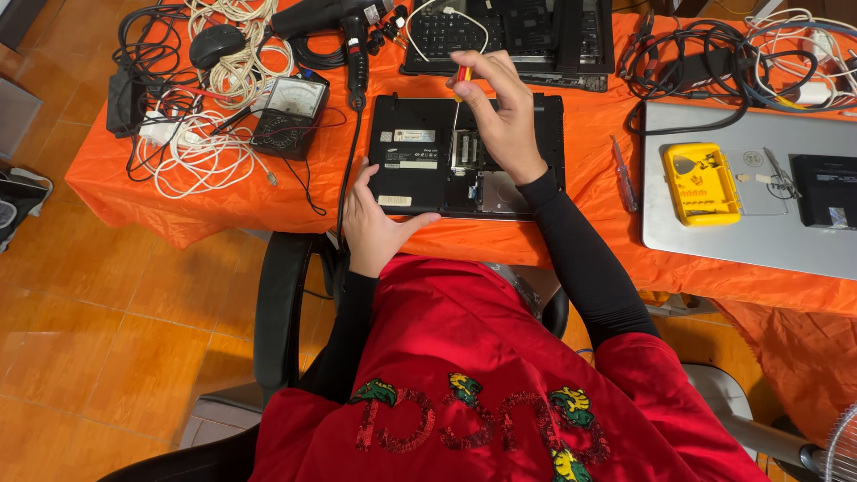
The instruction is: Replacing or inspecting an optical disc drive in a partially disassembled laptop.
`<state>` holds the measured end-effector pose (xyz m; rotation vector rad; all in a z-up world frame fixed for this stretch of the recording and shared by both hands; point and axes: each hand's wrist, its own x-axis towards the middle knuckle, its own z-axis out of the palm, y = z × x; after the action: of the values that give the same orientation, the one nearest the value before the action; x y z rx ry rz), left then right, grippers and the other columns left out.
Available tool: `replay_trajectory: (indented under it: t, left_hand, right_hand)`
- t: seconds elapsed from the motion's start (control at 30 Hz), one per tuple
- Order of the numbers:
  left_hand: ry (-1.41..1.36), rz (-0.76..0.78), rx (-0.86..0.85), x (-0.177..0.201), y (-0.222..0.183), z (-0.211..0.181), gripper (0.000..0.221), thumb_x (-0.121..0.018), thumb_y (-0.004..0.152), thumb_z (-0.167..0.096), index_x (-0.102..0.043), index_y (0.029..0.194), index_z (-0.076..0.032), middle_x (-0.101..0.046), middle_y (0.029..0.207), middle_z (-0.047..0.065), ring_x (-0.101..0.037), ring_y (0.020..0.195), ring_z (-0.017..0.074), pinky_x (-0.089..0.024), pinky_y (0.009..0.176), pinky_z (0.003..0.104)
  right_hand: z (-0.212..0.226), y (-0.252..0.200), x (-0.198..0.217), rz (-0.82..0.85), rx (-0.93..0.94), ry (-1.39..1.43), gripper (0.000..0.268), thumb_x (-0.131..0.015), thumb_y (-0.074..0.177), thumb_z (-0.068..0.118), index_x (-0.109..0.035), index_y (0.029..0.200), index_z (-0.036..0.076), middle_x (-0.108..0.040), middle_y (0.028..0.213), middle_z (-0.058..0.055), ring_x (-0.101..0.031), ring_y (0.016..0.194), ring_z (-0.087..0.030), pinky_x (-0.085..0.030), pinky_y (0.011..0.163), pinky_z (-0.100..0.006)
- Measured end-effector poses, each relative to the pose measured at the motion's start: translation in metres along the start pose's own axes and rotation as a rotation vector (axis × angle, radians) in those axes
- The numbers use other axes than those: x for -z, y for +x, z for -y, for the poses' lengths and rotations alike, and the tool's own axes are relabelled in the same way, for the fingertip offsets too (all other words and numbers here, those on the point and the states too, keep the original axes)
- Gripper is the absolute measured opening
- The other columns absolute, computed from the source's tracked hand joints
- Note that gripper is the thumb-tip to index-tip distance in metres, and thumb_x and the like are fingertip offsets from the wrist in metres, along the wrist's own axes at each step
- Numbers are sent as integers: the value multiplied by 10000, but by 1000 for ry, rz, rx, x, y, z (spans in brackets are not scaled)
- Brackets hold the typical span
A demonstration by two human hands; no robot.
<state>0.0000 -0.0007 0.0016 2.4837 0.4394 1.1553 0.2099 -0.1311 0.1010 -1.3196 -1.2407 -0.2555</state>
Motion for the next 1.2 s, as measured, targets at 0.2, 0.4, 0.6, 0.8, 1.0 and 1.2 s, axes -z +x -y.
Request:
replay_trajectory:
  t: [0.2, 0.4, 0.6, 0.8, 1.0, 1.2]
  left_hand:
    - [-7, 24, 17, 0, 0, 0, 1111, -932, 640, -648, -430, 1386, 5, -519, 1481, 295, -582, 1308, 421, -488, 1071, 459]
    - [3, 26, 18, -3, -2, 4, 1111, -931, 650, -651, -426, 1392, 4, -515, 1493, 289, -583, 1314, 413, -488, 1077, 455]
    - [-5, 14, 14, -1, -1, 2, 1112, -933, 645, -654, -426, 1388, 0, -518, 1484, 286, -585, 1316, 410, -491, 1083, 451]
    - [-2, 10, 16, 0, -1, 1, 1115, -937, 641, -647, -425, 1392, -3, -520, 1481, 284, -587, 1298, 417, -493, 1064, 457]
    - [-1, 20, 17, 0, -1, 1, 1107, -932, 646, -643, -425, 1389, 0, -516, 1480, 287, -583, 1303, 423, -485, 1069, 460]
    - [6, 13, 10, -1, -1, 2, 1114, -936, 647, -650, -422, 1391, 0, -508, 1489, 285, -575, 1323, 419, -480, 1087, 459]
  right_hand:
    - [-4, -2, -1, -6, -13, 19, 270, -707, 1075, 168, -678, 1319, 56, -696, 1041, -47, -585, 1061, -158, -500, 976, -316]
    - [3, -2, -3, 0, 9, 29, 281, -656, 1111, 173, -648, 1366, 56, -715, 1122, -51, -598, 1123, -163, -496, 1029, -326]
    - [-2, -2, -5, 5, -9, 61, 304, -636, 1121, 189, -629, 1391, 50, -720, 1122, -55, -595, 1113, -159, -502, 1024, -320]
    - [-8, -3, -3, 8, -25, 103, 310, -707, 1077, 150, -655, 1361, 36, -711, 1084, -60, -557, 1058, -154, -484, 985, -312]
    - [-8, -5, -4, -3, -44, 102, 305, -718, 1071, 134, -663, 1353, 32, -688, 1083, -51, -567, 1061, -141, -485, 984, -305]
    - [-3, -4, -6, 3, -47, 120, 307, -638, 1115, 163, -612, 1402, 59, -674, 1180, -67, -650, 1147, -156, -526, 1037, -317]
